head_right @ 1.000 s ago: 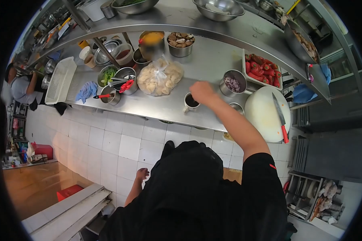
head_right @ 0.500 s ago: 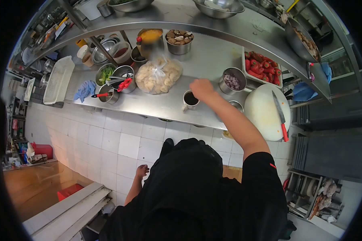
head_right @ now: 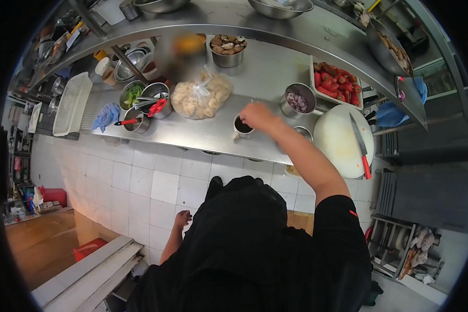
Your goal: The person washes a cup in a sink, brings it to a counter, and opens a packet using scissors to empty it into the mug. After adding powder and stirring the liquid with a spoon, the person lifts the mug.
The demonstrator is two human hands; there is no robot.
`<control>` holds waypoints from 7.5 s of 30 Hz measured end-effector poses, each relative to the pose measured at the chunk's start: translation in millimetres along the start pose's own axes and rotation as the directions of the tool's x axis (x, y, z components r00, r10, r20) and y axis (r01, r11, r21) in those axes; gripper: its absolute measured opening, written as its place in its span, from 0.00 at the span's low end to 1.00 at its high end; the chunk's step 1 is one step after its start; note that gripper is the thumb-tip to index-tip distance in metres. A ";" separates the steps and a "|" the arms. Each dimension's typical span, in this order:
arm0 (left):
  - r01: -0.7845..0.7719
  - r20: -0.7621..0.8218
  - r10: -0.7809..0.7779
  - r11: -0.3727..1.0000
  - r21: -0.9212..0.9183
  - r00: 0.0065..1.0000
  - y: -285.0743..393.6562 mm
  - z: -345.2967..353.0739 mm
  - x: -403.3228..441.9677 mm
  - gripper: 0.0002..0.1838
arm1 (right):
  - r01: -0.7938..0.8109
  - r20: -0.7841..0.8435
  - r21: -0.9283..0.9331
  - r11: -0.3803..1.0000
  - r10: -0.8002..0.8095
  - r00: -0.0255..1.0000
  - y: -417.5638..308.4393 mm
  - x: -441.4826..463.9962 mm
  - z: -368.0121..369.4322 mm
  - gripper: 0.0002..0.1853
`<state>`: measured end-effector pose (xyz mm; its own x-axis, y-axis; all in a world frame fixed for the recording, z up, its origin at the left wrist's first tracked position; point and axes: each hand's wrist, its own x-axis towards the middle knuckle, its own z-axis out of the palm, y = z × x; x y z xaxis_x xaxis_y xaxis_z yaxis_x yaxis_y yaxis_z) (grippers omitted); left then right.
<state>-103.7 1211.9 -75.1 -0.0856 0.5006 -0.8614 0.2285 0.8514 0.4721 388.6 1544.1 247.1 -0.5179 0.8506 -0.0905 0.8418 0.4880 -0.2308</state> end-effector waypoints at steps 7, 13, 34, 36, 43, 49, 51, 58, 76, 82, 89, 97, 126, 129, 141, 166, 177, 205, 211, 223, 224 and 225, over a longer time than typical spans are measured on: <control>-0.016 -0.005 0.016 1.000 0.014 1.000 13.6 -3.2 -2.4 0.18 | 0.023 -0.109 -0.062 0.998 -0.030 0.994 25.3 -9.1 11.8 0.04; -0.046 0.018 0.046 0.999 -0.004 0.999 20.4 -4.0 0.1 0.18 | -0.072 -0.119 -0.135 0.988 0.056 0.991 0.6 -40.9 13.8 0.05; -0.090 0.015 0.089 0.993 0.077 0.996 44.1 -2.7 14.7 0.17 | -0.026 -0.184 0.972 0.236 0.820 0.542 -33.1 -125.6 95.7 0.14; -0.071 0.002 0.071 0.996 0.053 0.998 40.9 -5.3 6.4 0.17 | 0.051 -0.183 0.982 0.184 0.833 0.523 -36.7 -123.7 101.6 0.14; -0.039 -0.052 0.044 0.994 0.099 0.998 28.1 -38.1 -2.0 0.16 | 0.206 -0.160 0.977 0.062 0.849 0.504 -39.4 -86.7 93.9 0.15; -0.071 -0.066 0.076 0.995 0.066 0.995 38.5 -55.4 -3.9 0.17 | 0.138 -0.216 0.976 0.168 0.698 0.683 -121.0 102.8 35.5 0.16; -0.212 -0.048 0.213 0.977 0.034 0.976 37.1 -52.1 16.5 0.17 | 0.126 -0.156 0.988 0.092 0.655 0.740 -136.4 169.8 55.3 0.16; -0.520 -0.005 0.522 0.851 -0.076 0.853 159.4 5.9 -42.5 0.17 | -0.001 -0.138 0.972 0.233 0.581 0.802 -172.7 175.6 83.1 0.16; -0.539 0.437 0.521 0.837 -0.095 0.733 396.2 210.3 -54.4 0.19 | -0.431 0.112 0.899 0.075 0.913 0.392 -97.4 -335.1 132.7 0.13; -0.725 0.340 0.692 0.687 -0.043 0.636 386.8 204.6 -53.3 0.21 | -0.548 0.139 0.822 0.157 0.878 0.459 -93.9 -361.2 172.2 0.12; -0.775 0.374 0.715 0.631 0.016 0.590 416.1 150.4 -148.2 0.21 | -0.639 0.225 0.733 0.232 0.804 0.550 -56.0 -395.2 217.7 0.11; -0.765 0.488 0.658 0.643 0.032 0.573 481.0 55.1 -359.1 0.20 | -0.825 0.717 0.517 -0.228 0.642 0.271 -15.1 -414.5 268.6 0.14; -0.993 0.652 0.755 0.116 -0.021 0.075 504.9 -21.7 -489.7 0.23 | -0.817 0.769 0.469 -0.336 0.611 0.190 -30.9 -394.0 318.6 0.14; -0.997 0.667 0.743 0.072 -0.015 0.044 505.9 -20.2 -489.8 0.22 | -0.804 0.790 0.461 -0.375 0.586 0.179 -24.0 -396.0 320.7 0.14; -0.999 0.679 0.734 0.035 -0.008 0.020 506.5 -12.8 -492.4 0.20 | -0.732 0.715 0.592 -0.338 0.639 0.284 -16.8 -386.2 303.0 0.15; -0.997 0.646 0.763 -0.016 0.072 0.034 505.8 -14.6 -496.0 0.25 | -0.772 0.735 0.554 -0.312 0.618 0.278 -20.8 -385.1 296.3 0.17; -0.998 0.623 0.782 -0.025 0.054 0.014 503.4 -15.0 -494.4 0.20 | -0.772 0.733 0.556 -0.308 0.619 0.282 -19.9 -384.3 294.5 0.16; -0.964 0.583 0.782 0.266 0.007 0.221 500.6 -12.3 -467.4 0.12 | -0.819 0.861 0.370 -0.438 0.494 0.125 -14.1 -402.4 341.1 0.13; -0.978 0.580 0.796 0.208 0.002 0.170 501.3 -17.9 -465.6 0.13 | -0.826 0.771 0.462 -0.324 0.607 0.193 -33.3 -391.2 301.7 0.15; -0.985 0.607 0.783 0.171 -0.006 0.132 504.1 -26.4 -472.6 0.14 | -0.812 0.767 0.487 -0.321 0.602 0.221 -37.5 -380.0 306.3 0.15; -0.985 0.607 0.784 0.170 -0.006 0.131 504.2 -26.1 -472.7 0.14 | -0.813 0.769 0.483 -0.324 0.601 0.217 -37.0 -379.2 306.8 0.15; -0.988 0.609 0.785 0.157 -0.015 0.116 504.3 -25.6 -472.4 0.15 | -0.814 0.771 0.480 -0.327 0.600 0.213 -36.4 -378.4 307.3 0.15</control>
<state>27.1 1408.8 574.6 0.7598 0.6310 0.1571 0.1059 -0.3584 0.9275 507.1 1144.3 -7.9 0.2779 0.3233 -0.9046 0.0738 -0.9460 -0.3155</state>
